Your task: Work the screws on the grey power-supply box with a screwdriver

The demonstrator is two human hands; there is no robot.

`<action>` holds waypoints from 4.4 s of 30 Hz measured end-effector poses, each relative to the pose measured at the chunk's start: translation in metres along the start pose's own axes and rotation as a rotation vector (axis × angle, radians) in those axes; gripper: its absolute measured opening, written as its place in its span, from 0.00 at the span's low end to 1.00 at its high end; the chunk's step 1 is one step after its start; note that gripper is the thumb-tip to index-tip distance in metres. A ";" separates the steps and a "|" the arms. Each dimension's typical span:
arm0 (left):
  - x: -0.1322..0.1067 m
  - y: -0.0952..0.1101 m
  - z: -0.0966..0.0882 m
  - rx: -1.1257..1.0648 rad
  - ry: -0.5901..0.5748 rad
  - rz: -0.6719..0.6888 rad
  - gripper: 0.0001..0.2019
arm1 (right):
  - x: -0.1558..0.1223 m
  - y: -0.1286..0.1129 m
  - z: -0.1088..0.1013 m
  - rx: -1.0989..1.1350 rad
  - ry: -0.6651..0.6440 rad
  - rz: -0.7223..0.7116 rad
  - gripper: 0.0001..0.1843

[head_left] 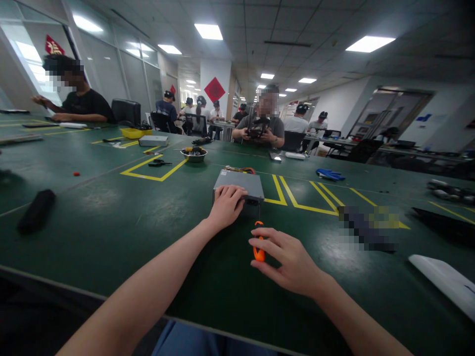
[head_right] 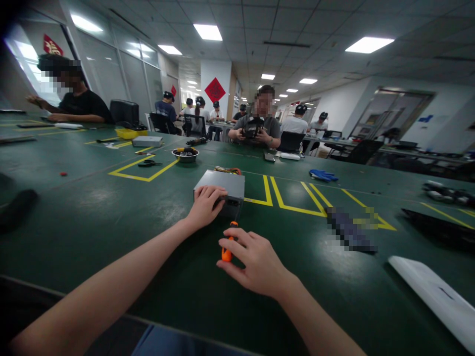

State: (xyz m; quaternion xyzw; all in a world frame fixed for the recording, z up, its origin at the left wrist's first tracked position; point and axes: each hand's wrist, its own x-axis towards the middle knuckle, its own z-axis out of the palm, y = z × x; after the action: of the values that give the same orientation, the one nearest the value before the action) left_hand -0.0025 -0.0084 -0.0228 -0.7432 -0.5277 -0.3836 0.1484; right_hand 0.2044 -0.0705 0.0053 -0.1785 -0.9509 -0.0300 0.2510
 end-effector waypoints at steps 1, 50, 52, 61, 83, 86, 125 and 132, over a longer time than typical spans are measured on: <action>0.000 0.000 0.000 0.000 0.000 -0.001 0.12 | -0.001 0.001 0.001 0.012 0.029 0.010 0.14; 0.001 -0.001 0.003 0.044 0.010 -0.002 0.11 | 0.003 0.008 -0.026 0.390 -0.358 0.314 0.20; 0.001 -0.001 0.002 0.044 0.012 0.000 0.12 | 0.004 0.008 -0.030 0.437 -0.352 0.322 0.20; 0.001 -0.003 0.004 0.029 0.016 0.009 0.11 | 0.003 0.008 -0.026 0.410 -0.251 0.333 0.22; 0.001 -0.002 0.003 0.035 0.023 0.011 0.11 | -0.006 0.013 -0.006 0.186 0.222 0.077 0.14; 0.001 -0.002 0.002 0.033 0.017 0.010 0.11 | -0.005 0.011 0.000 0.194 0.229 0.036 0.17; 0.001 -0.002 0.003 0.033 0.007 -0.006 0.11 | 0.006 0.001 0.011 0.099 0.012 -0.036 0.21; 0.001 -0.002 0.003 0.029 0.014 -0.001 0.11 | 0.006 0.002 0.021 0.192 0.131 0.008 0.19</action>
State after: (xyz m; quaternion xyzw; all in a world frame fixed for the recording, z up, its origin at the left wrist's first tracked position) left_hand -0.0027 -0.0052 -0.0250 -0.7378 -0.5326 -0.3812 0.1629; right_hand 0.1903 -0.0632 -0.0101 -0.1550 -0.9303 0.0504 0.3287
